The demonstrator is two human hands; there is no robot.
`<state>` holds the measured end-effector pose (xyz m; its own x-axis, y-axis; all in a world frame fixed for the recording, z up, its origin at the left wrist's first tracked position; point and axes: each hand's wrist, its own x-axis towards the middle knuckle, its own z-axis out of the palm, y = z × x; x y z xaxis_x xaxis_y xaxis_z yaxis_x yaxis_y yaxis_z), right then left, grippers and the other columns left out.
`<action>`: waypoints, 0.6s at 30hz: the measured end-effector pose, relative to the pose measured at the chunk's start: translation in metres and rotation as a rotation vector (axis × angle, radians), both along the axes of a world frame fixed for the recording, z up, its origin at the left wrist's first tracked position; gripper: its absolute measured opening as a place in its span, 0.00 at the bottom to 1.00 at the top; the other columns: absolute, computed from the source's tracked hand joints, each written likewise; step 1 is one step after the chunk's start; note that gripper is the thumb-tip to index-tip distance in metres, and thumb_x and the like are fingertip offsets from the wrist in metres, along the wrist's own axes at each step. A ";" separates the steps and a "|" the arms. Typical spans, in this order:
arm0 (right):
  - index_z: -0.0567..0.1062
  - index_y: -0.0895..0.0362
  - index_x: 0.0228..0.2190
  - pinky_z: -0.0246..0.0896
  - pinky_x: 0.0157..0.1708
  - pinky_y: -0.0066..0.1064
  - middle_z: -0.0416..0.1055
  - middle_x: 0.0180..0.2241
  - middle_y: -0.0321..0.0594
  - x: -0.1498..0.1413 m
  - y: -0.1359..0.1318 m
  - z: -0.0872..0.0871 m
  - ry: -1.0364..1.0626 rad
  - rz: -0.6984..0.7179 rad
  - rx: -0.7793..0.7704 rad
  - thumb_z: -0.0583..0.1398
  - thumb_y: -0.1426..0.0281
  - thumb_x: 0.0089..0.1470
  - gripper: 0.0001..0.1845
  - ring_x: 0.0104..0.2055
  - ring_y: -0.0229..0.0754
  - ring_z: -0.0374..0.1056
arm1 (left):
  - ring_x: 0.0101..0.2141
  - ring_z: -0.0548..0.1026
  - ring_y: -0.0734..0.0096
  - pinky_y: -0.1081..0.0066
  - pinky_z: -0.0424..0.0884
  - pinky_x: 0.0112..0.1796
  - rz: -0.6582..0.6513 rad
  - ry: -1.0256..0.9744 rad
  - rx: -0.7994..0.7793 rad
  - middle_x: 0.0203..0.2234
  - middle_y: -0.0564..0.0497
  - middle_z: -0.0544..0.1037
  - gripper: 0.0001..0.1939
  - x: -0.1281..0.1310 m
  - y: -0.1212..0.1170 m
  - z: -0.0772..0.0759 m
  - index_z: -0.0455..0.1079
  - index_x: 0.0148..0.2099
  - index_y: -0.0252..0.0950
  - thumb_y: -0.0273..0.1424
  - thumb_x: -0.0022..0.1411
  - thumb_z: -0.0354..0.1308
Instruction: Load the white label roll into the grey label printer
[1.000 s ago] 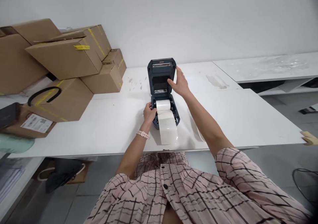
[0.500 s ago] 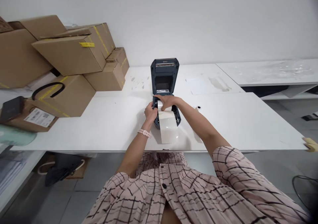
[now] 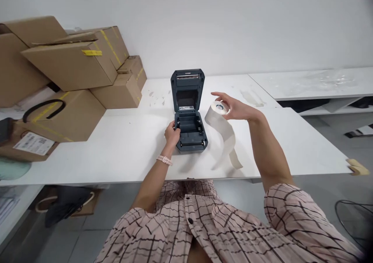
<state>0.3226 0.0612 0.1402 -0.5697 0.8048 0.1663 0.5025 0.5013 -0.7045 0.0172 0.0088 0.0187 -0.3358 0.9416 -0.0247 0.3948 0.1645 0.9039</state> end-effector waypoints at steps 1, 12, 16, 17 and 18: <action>0.55 0.47 0.71 0.71 0.54 0.49 0.68 0.59 0.48 0.006 0.005 -0.009 0.009 -0.044 -0.018 0.72 0.65 0.42 0.58 0.49 0.53 0.73 | 0.49 0.80 0.57 0.60 0.71 0.53 0.004 0.001 0.000 0.53 0.45 0.82 0.29 0.000 0.000 0.000 0.73 0.60 0.39 0.22 0.55 0.57; 0.61 0.56 0.67 0.66 0.59 0.51 0.59 0.68 0.57 -0.015 0.041 -0.095 0.036 -0.199 -0.129 0.69 0.69 0.40 0.53 0.69 0.62 0.59 | 0.48 0.80 0.58 0.60 0.72 0.53 -0.008 -0.027 0.027 0.50 0.46 0.82 0.29 -0.002 0.000 -0.002 0.75 0.58 0.41 0.23 0.54 0.57; 0.64 0.51 0.67 0.60 0.65 0.54 0.66 0.65 0.53 0.024 0.024 -0.099 0.254 -0.245 -0.261 0.68 0.59 0.47 0.47 0.67 0.56 0.64 | 0.48 0.80 0.59 0.61 0.72 0.53 -0.012 -0.042 0.050 0.51 0.46 0.82 0.29 -0.003 0.003 -0.007 0.75 0.58 0.41 0.23 0.54 0.57; 0.66 0.50 0.65 0.61 0.65 0.54 0.68 0.64 0.53 0.037 0.017 -0.101 0.314 -0.268 -0.286 0.67 0.59 0.49 0.43 0.67 0.55 0.65 | 0.47 0.80 0.59 0.61 0.73 0.53 -0.010 -0.046 0.051 0.51 0.46 0.82 0.29 -0.003 0.003 -0.009 0.75 0.58 0.41 0.23 0.53 0.57; 0.69 0.50 0.63 0.61 0.64 0.55 0.70 0.64 0.52 0.049 0.010 -0.105 0.354 -0.288 -0.306 0.67 0.59 0.49 0.40 0.66 0.55 0.66 | 0.47 0.80 0.59 0.61 0.73 0.52 -0.008 -0.050 0.052 0.51 0.46 0.82 0.29 -0.003 0.004 -0.010 0.75 0.58 0.41 0.23 0.53 0.57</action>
<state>0.3712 0.0709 0.0355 -0.2712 0.9616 0.0416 0.2953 0.1242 -0.9473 0.0142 0.0128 0.0088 -0.3274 0.9448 0.0083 0.3503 0.1132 0.9298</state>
